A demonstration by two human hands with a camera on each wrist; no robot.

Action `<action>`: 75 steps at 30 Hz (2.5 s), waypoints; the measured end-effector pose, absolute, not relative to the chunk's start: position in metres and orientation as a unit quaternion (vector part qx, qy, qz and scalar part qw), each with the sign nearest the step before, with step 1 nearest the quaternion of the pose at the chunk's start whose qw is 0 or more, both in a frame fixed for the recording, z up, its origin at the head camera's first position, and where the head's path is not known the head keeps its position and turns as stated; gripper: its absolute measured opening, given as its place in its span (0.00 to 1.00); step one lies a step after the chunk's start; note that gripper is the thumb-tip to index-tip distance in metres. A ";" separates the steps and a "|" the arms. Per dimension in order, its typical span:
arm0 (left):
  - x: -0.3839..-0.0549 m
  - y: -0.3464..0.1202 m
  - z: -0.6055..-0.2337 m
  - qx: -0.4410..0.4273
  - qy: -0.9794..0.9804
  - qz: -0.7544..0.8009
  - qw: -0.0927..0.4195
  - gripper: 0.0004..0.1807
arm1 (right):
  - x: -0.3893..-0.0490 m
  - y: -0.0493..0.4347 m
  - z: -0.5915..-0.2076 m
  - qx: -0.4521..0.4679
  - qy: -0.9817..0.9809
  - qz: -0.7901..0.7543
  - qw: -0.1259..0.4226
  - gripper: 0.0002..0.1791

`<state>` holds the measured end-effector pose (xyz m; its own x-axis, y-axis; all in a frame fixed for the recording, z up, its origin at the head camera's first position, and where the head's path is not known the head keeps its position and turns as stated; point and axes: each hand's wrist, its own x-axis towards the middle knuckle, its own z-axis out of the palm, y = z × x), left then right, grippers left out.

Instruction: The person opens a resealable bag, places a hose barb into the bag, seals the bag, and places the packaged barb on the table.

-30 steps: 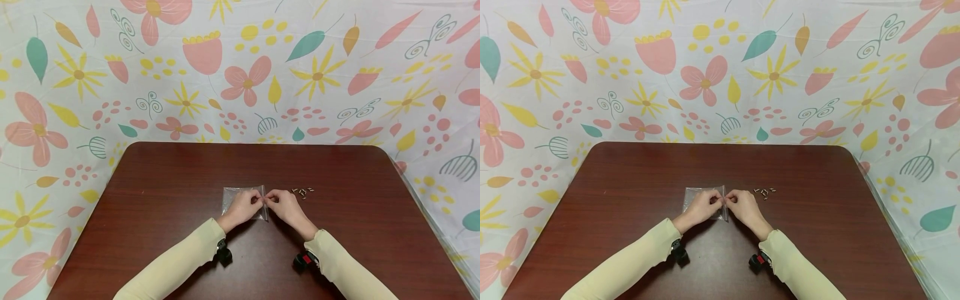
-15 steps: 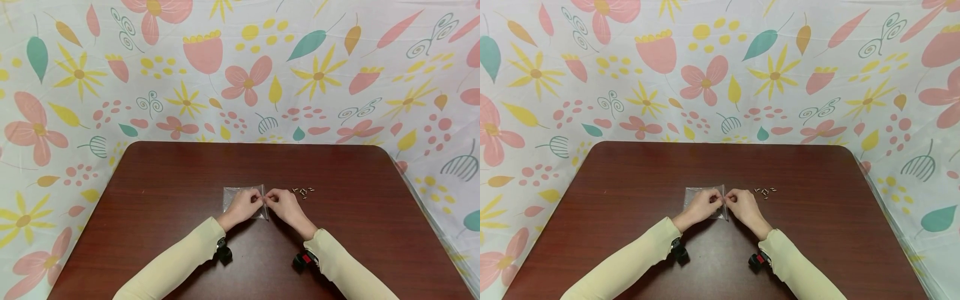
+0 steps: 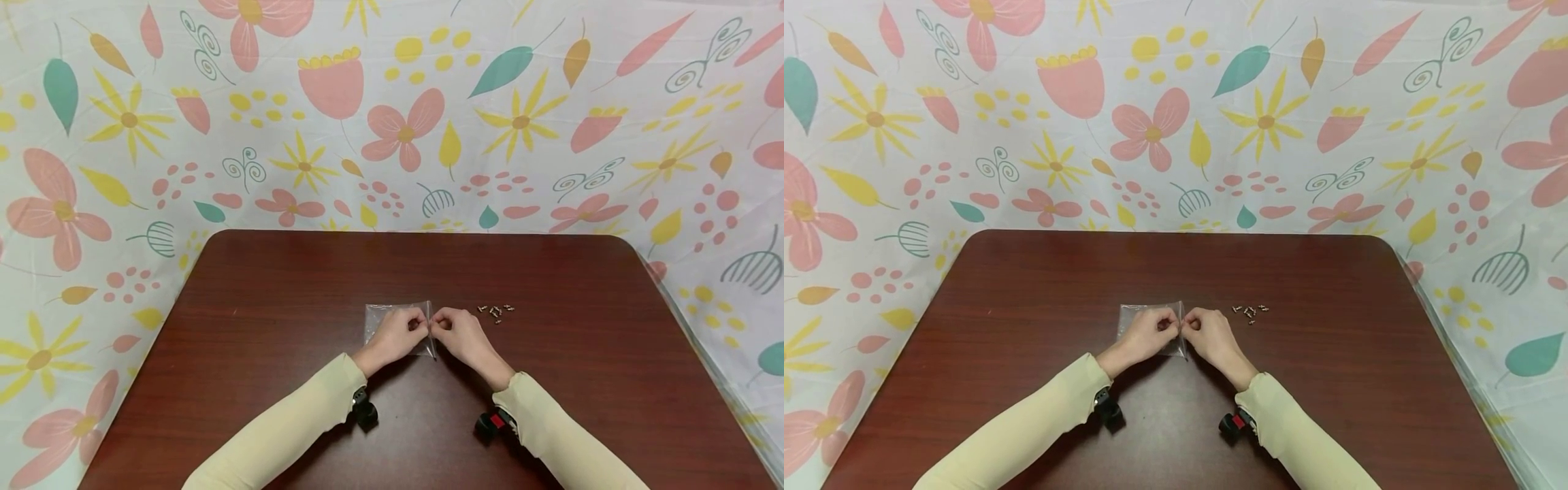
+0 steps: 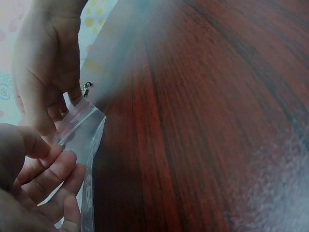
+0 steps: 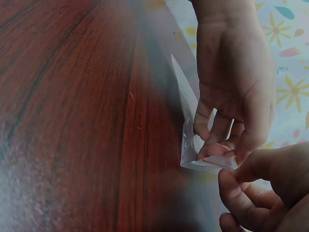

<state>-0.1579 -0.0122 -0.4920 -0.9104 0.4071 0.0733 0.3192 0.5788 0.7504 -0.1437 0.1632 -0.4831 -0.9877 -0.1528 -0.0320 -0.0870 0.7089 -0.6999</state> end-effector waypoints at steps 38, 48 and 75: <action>-0.160 -0.022 -0.484 0.219 0.884 0.402 0.093 0.06 | -0.145 0.166 -0.483 -0.094 0.928 -0.358 0.051 0.06; -0.163 -0.025 -0.487 0.199 0.862 0.448 0.128 0.08 | -0.141 0.174 -0.487 -0.135 0.928 -0.349 0.001 0.06; -0.159 -0.031 -0.494 0.270 0.872 0.379 0.152 0.62 | -0.145 0.185 -0.490 -0.267 0.915 -0.301 0.016 0.23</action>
<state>-0.1589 -0.0314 -0.4937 -0.8077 0.5865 -0.0609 0.3557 0.5670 0.7430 -0.1447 0.1852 -0.4902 -0.8568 -0.4984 0.1321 -0.4793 0.6756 -0.5602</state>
